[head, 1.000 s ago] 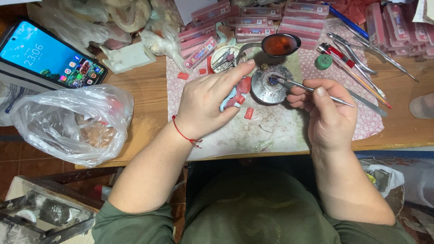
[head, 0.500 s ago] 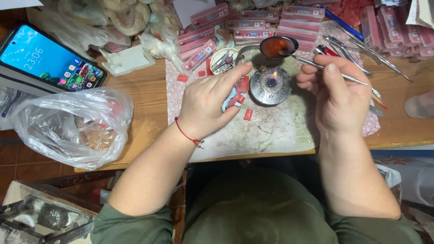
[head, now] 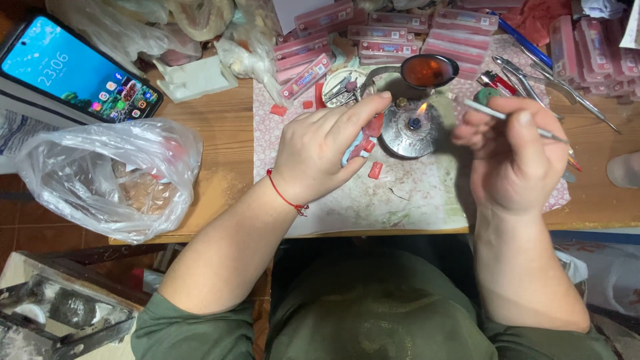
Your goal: Applying melted wax to a dental mold using a metal probe
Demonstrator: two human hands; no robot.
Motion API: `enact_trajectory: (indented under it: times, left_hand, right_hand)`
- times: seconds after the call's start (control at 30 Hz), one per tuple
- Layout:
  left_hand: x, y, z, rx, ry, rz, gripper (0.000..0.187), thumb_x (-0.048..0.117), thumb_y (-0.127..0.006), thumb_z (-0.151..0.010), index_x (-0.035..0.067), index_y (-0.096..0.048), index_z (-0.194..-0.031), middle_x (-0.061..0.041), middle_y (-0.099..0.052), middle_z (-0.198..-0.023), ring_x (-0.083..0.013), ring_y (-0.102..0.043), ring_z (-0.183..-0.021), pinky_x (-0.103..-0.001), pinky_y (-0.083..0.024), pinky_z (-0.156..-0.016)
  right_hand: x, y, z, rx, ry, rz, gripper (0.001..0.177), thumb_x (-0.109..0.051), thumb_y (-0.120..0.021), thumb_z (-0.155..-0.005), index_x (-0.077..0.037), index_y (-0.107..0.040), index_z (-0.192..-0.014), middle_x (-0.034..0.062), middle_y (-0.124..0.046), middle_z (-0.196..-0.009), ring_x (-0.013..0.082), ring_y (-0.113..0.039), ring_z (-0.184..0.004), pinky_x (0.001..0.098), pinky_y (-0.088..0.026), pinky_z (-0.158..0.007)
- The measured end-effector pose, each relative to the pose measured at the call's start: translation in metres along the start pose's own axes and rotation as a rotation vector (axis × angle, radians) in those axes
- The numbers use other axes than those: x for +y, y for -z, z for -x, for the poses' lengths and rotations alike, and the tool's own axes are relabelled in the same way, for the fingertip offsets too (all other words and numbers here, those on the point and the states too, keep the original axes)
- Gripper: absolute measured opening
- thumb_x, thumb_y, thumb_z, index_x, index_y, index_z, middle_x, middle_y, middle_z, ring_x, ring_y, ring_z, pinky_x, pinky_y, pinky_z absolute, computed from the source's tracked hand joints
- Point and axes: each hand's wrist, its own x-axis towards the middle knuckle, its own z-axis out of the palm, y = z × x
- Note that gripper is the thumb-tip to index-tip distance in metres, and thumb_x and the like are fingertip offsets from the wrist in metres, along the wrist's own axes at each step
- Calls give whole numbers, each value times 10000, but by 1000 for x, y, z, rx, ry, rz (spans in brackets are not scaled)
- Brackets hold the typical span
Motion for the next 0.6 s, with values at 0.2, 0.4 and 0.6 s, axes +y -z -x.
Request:
enact_trajectory:
  times: [0.2, 0.4, 0.6]
  left_hand:
    - [0, -1, 0, 3, -4, 0, 793, 129, -810, -845, 165, -421, -1534, -9, -749, -1265, -233, -746, -1062, -364, -567, -791]
    - [3, 1, -2, -10, 15, 7, 835, 138, -808, -757, 177, -447, -1509, -3, -752, -1239, -238, -750, -1041, -369, -558, -743]
    - [3, 2, -2, -25, 16, 31, 790, 167, -808, -822, 177, -437, -1519, -28, -732, -1351, -245, -759, -1136, -368, -583, -828]
  right_hand:
    - [16, 6, 28, -248, -9, -26, 311, -244, -681, -997, 52, -653, -1087, 270, -709, -924, 351, -751, -734, 436, -697, -700]
    - [10, -2, 37, -430, 50, 168, 274, -181, -597, -1040, 71, -634, -1139, 237, -713, -1021, 307, -768, -886, 389, -680, -875]
    - [-1, -13, 35, -470, 167, 371, 282, -194, -569, -1034, 69, -647, -1100, 249, -711, -1001, 306, -754, -905, 357, -614, -928]
